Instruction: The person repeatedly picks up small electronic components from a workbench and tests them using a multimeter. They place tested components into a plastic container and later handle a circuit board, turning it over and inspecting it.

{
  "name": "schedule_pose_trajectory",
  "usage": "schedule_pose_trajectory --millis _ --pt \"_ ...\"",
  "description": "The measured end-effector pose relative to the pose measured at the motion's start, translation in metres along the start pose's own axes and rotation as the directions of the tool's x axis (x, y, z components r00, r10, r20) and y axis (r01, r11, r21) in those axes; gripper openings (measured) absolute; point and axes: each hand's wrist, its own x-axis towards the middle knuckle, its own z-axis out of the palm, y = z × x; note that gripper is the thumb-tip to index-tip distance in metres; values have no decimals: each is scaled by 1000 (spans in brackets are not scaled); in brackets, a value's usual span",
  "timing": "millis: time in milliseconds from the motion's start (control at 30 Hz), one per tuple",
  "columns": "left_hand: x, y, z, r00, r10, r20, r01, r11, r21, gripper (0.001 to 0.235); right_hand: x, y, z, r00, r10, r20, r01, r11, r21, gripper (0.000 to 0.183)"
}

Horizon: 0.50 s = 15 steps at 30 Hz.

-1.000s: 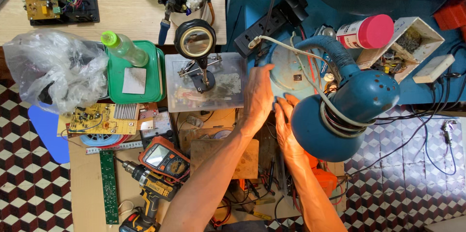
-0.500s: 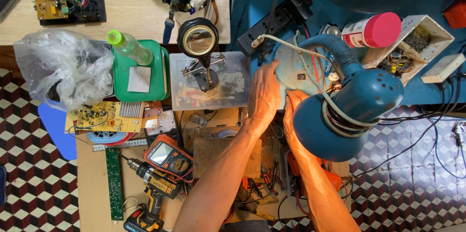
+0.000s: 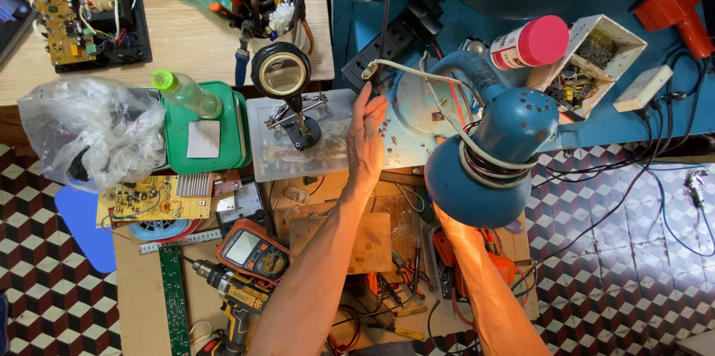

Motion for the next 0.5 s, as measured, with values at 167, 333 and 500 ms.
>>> schedule_pose_trajectory --millis 167,333,500 --pt "-11 6 -11 999 45 -15 -44 996 80 44 -36 -17 9 983 -167 81 176 695 -697 44" --pt "-69 26 -26 980 188 63 -184 749 637 31 -14 -47 -42 934 358 4 -325 844 427 33" --pt "-94 44 -27 882 353 311 -455 472 755 29 14 -65 -78 973 206 -101 -165 935 313 39"
